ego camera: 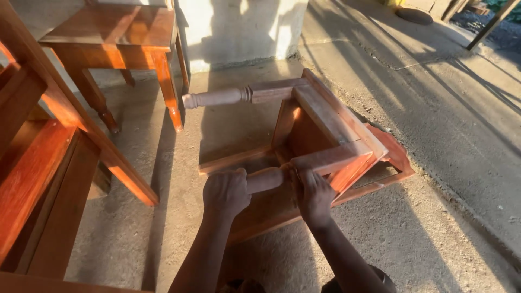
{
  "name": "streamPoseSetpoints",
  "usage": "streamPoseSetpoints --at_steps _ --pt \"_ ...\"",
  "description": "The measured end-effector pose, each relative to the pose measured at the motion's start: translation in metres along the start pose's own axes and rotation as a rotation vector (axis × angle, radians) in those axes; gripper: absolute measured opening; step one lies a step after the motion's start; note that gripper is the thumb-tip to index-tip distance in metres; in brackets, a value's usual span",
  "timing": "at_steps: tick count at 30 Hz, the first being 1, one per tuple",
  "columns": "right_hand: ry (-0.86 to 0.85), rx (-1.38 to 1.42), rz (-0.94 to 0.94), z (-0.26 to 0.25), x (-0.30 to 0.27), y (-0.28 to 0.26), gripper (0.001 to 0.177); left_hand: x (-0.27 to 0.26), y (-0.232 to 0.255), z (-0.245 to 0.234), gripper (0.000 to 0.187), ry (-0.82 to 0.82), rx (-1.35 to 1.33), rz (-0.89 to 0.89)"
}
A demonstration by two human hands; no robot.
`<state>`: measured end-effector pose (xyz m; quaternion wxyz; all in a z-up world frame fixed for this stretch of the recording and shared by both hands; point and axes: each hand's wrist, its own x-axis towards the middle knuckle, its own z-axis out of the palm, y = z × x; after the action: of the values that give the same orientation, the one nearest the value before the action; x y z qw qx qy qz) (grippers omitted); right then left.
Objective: Sanding the wooden legs of a chair using sandpaper.
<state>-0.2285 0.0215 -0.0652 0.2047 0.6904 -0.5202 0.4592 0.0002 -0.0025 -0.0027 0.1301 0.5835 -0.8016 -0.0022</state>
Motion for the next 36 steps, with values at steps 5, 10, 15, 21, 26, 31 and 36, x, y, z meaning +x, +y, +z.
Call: streamPoseSetpoints --at_steps 5,10,15,21,26,31,36 --pt "0.011 0.133 0.151 -0.011 -0.025 0.013 0.027 -0.004 0.000 0.001 0.017 0.064 -0.030 0.018" --pt "-0.164 -0.009 0.069 0.013 0.058 0.009 0.027 -0.001 0.000 -0.001 0.015 0.063 0.009 0.024" --pt "-0.530 -0.106 0.025 0.040 0.082 0.019 0.009 -0.004 0.001 -0.008 0.015 -0.005 0.004 0.021" --pt "-0.079 -0.121 -0.056 0.031 -0.082 0.035 0.024 -0.003 0.001 -0.006 0.024 -0.053 -0.014 0.003" --pt "0.001 0.164 0.385 0.002 -0.092 0.014 0.014 -0.005 0.001 -0.001 0.020 -0.050 0.024 0.018" --pt "0.237 0.409 0.391 -0.001 -0.067 0.003 0.014 -0.003 0.003 -0.007 0.016 0.042 0.079 0.053" --pt "0.366 0.188 0.136 0.033 -0.050 0.006 0.014 0.001 0.000 0.001 0.022 -0.029 0.052 0.036"
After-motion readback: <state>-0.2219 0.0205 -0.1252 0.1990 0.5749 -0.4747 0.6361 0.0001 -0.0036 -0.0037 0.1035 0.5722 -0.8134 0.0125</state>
